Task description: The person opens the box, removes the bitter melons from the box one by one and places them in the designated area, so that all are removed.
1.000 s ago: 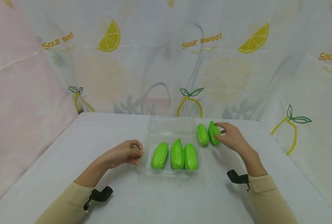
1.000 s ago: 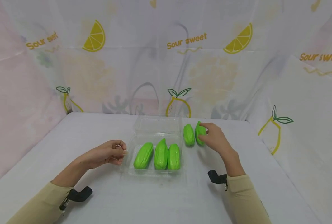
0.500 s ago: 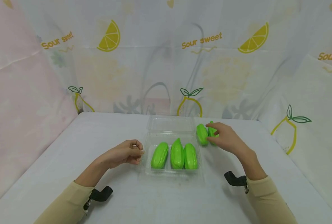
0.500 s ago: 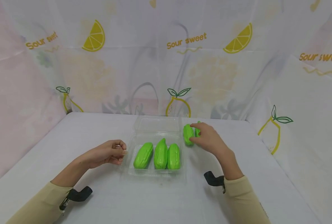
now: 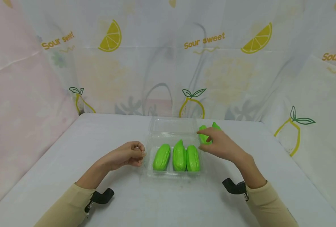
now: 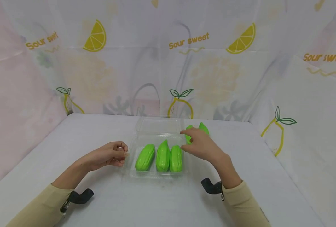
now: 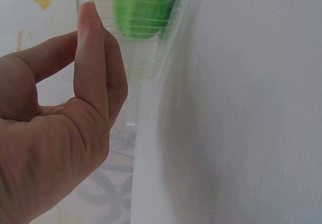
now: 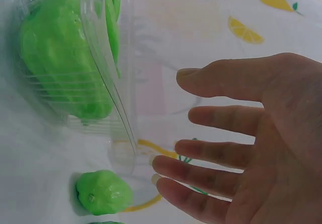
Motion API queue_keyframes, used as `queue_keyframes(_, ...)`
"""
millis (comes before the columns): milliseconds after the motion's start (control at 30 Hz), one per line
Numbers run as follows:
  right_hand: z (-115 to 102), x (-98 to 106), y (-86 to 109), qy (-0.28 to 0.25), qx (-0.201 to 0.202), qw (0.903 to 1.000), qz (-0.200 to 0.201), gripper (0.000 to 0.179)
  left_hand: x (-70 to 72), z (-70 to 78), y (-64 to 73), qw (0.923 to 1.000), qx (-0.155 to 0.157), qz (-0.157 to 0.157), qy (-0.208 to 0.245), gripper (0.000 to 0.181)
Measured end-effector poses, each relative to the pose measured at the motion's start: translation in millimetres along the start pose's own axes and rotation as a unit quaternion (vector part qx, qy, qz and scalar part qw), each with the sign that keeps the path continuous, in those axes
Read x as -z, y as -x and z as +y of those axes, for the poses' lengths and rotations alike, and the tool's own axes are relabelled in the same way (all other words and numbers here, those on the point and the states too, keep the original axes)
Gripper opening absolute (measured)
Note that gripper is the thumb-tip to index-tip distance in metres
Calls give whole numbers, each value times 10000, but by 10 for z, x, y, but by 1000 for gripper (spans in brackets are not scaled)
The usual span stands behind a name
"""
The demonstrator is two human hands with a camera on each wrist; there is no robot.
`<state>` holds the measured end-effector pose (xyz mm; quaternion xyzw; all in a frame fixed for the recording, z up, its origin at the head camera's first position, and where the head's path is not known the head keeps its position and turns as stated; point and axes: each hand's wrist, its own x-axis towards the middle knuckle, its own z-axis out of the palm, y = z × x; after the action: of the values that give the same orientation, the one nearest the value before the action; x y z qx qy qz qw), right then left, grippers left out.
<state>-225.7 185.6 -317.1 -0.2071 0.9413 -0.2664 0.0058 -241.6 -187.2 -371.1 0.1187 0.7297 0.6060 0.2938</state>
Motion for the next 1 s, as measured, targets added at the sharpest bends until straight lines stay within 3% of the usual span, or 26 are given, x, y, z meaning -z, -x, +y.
queue_keyframes(367, -110, -134, -8, 68, 427, 9990, -118, 47, 0, 4, -4, 10000, -41, -40, 18, 21)
queue_keyframes(700, -218, -258, -21, 500, 282, 9975, -416, 47, 2, -6, -6, 9999, -66, -56, 58, 20)
queue_keyframes(1000, -287, -338, -14, 1218, 150, 9917, -392, 48, 2, -3, -8, 10000, -51, -13, -10, 19)
